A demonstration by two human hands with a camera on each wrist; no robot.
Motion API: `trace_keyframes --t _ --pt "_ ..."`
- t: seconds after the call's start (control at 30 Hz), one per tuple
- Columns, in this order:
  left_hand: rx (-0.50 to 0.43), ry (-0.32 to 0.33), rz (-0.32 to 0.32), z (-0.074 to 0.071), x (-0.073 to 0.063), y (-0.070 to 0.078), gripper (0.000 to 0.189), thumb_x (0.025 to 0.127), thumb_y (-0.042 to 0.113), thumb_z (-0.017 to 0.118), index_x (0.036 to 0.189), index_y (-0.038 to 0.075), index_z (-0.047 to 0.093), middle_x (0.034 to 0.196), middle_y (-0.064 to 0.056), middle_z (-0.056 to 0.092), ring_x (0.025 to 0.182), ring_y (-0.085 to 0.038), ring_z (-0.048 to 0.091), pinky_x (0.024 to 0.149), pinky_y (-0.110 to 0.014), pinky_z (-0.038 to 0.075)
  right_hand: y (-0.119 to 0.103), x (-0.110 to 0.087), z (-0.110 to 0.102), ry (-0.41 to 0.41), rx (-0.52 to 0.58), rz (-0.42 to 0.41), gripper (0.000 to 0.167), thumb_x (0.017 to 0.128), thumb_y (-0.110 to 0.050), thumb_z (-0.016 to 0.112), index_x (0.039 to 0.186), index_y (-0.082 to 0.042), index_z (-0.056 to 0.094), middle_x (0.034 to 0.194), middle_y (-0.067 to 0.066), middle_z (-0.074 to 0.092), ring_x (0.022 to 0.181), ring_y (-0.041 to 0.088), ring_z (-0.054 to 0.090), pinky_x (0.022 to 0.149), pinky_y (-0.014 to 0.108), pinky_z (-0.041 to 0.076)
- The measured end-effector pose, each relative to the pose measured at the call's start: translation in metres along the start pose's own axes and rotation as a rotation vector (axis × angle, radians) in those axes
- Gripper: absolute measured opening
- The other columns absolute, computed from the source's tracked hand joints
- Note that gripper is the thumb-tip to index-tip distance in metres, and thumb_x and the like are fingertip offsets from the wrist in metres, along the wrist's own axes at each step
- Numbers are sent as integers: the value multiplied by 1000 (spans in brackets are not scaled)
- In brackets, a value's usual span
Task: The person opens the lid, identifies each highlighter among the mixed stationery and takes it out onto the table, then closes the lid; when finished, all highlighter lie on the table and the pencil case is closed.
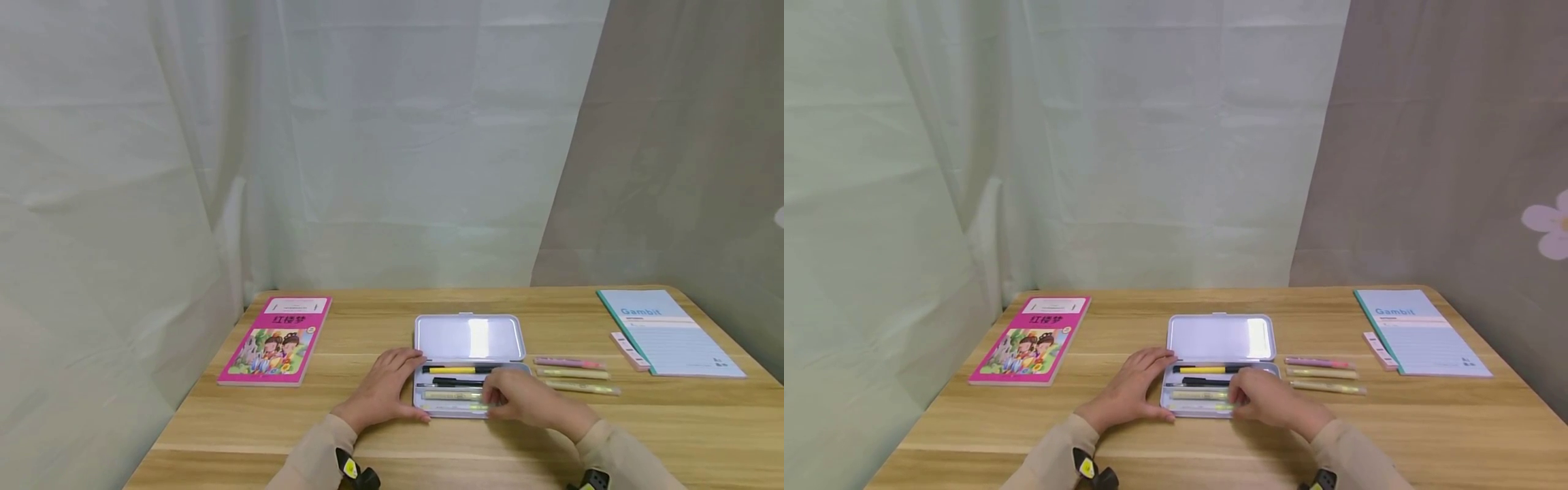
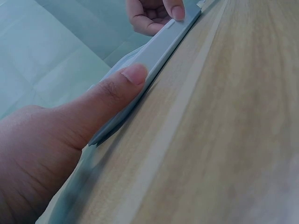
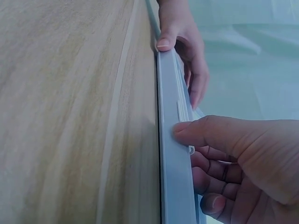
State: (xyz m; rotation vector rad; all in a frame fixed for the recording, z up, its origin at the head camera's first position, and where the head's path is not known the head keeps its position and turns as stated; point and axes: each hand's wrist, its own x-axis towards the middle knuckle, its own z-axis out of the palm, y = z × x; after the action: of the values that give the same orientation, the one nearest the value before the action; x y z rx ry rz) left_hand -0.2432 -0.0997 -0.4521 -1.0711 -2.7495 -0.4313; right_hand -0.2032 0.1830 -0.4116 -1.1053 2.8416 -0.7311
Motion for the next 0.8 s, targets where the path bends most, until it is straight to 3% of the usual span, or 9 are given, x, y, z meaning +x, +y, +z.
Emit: trace_keyframes --t 0.4,0.8 --pt "-12 1 -4 0 -1 0 96 64 70 73 140 17 47 144 1 46 135 -21 40 119 -42 29 -3 3 -2 -40 -76 5 16 74 -13 77 76 -15 61 74 -11 54 68 -5 45 59 13 43" --pt "-16 -11 -9 -1 0 0 96 65 70 73 141 17 47 144 1 46 135 -21 40 119 -42 29 -2 5 -4 -58 -80 36 18 71 -15 79 75 -15 62 68 -12 54 65 -6 43 57 13 41"
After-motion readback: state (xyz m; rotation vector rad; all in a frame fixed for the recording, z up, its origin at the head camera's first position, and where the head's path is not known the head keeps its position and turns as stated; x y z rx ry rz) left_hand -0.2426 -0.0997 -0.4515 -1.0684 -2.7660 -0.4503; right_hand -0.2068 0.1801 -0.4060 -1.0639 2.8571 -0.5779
